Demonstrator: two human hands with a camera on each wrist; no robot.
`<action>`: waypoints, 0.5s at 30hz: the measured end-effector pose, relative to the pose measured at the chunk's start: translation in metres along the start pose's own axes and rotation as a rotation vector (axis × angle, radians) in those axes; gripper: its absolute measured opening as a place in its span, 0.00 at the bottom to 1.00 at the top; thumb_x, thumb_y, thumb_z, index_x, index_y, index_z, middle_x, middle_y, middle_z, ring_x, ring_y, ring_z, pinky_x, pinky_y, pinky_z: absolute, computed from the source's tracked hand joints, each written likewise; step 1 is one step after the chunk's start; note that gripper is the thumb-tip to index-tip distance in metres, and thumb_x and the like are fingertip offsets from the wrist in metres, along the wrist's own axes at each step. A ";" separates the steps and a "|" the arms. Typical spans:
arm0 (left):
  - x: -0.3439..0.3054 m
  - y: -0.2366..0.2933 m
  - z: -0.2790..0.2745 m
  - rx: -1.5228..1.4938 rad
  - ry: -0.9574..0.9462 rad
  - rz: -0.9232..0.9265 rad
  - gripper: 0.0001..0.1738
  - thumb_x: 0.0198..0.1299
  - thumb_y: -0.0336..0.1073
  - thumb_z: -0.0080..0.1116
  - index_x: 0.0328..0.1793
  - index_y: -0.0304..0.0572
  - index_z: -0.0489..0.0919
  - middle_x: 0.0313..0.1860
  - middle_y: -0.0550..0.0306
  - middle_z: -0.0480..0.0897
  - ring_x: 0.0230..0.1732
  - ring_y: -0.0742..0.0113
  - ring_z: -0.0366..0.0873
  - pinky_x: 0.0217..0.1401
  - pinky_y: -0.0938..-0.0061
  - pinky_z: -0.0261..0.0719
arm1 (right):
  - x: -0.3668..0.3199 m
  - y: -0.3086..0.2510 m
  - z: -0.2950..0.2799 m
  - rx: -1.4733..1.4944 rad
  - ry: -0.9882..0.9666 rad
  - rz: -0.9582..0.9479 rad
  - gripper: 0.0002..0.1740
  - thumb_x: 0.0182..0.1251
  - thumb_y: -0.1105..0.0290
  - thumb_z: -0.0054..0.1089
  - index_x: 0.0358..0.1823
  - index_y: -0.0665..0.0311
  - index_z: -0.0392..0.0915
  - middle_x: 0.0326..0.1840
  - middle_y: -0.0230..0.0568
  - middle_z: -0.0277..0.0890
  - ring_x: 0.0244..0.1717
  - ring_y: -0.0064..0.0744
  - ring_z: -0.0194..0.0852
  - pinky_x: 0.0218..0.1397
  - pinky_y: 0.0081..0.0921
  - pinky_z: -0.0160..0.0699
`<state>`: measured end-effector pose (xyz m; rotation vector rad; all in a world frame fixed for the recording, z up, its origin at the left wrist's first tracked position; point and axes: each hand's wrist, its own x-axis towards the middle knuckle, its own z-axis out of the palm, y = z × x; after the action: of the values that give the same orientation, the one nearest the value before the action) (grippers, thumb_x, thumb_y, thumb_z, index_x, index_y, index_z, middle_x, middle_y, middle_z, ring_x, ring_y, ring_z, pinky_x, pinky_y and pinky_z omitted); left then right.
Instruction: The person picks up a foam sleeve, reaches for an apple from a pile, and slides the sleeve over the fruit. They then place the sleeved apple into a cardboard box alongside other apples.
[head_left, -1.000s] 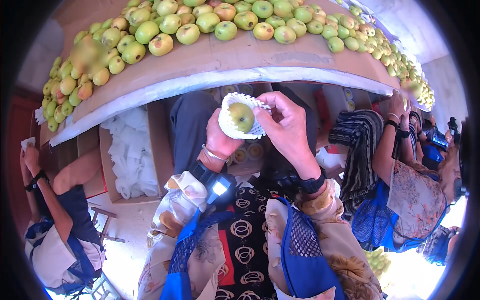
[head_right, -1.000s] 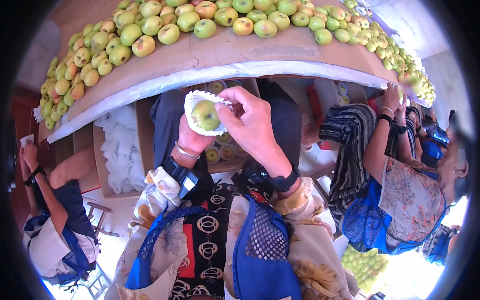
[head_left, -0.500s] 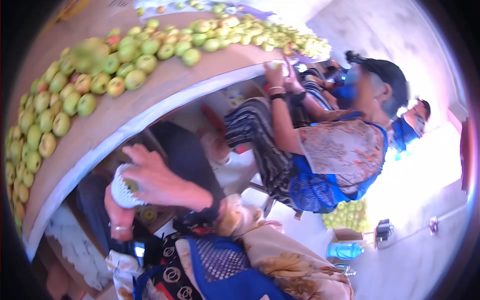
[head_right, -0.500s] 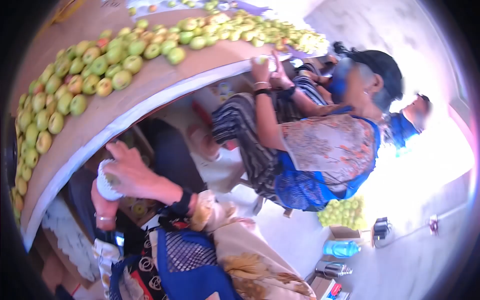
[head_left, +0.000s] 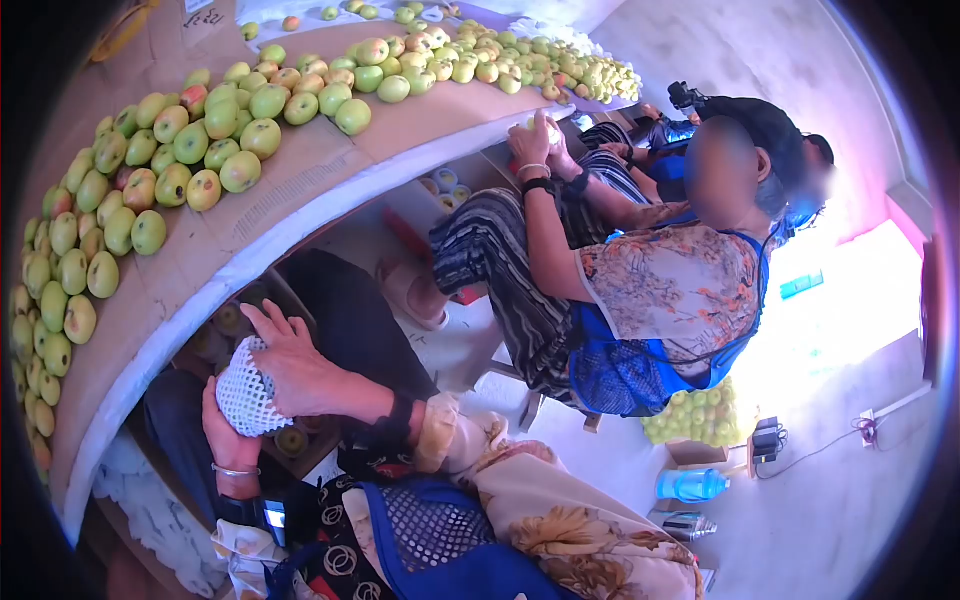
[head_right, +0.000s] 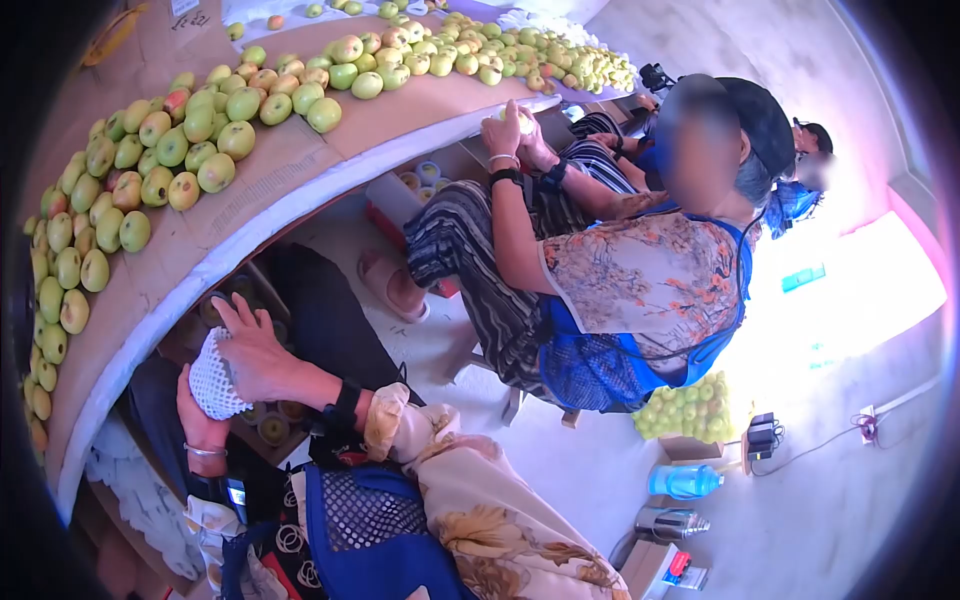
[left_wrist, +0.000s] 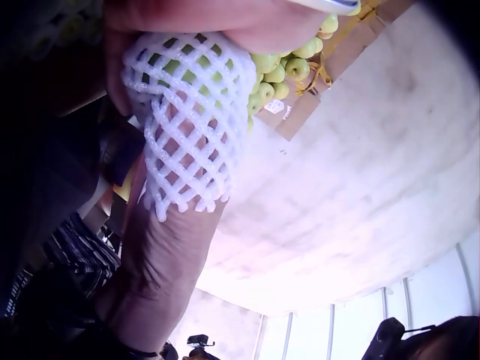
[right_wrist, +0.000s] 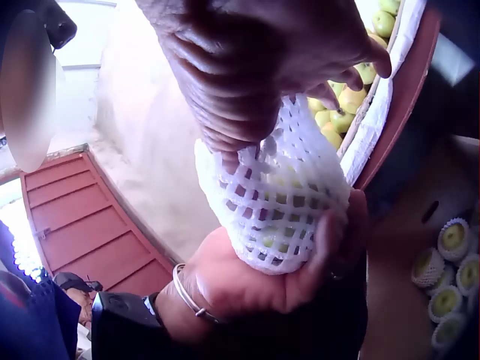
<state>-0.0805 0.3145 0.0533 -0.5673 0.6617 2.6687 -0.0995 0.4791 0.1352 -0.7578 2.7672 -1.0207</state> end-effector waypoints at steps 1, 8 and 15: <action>-0.002 0.001 0.004 -0.003 -0.003 -0.003 0.20 0.65 0.44 0.38 0.51 0.38 0.73 0.47 0.54 0.79 0.49 0.59 0.77 0.55 0.66 0.72 | 0.000 -0.001 0.000 0.012 0.000 0.022 0.26 0.28 0.72 0.69 0.38 0.71 0.77 0.69 0.61 0.42 0.71 0.63 0.34 0.65 0.53 0.45; 0.005 0.003 -0.014 -0.009 -0.019 0.037 0.20 0.65 0.44 0.38 0.51 0.37 0.73 0.48 0.52 0.78 0.49 0.58 0.76 0.56 0.65 0.71 | 0.001 -0.005 0.005 0.011 -0.039 0.056 0.29 0.31 0.72 0.69 0.43 0.68 0.75 0.68 0.62 0.45 0.70 0.61 0.39 0.65 0.53 0.45; -0.006 0.005 -0.007 -0.025 -0.075 0.185 0.23 0.64 0.45 0.36 0.58 0.40 0.69 0.50 0.51 0.77 0.50 0.55 0.75 0.48 0.63 0.76 | -0.001 -0.012 -0.040 0.836 0.154 -0.052 0.41 0.41 0.62 0.71 0.59 0.65 0.63 0.66 0.55 0.51 0.67 0.49 0.54 0.64 0.40 0.56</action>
<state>-0.0754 0.3052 0.0523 -0.4281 0.6910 2.8576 -0.1037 0.4954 0.1736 -0.6168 2.0731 -2.0859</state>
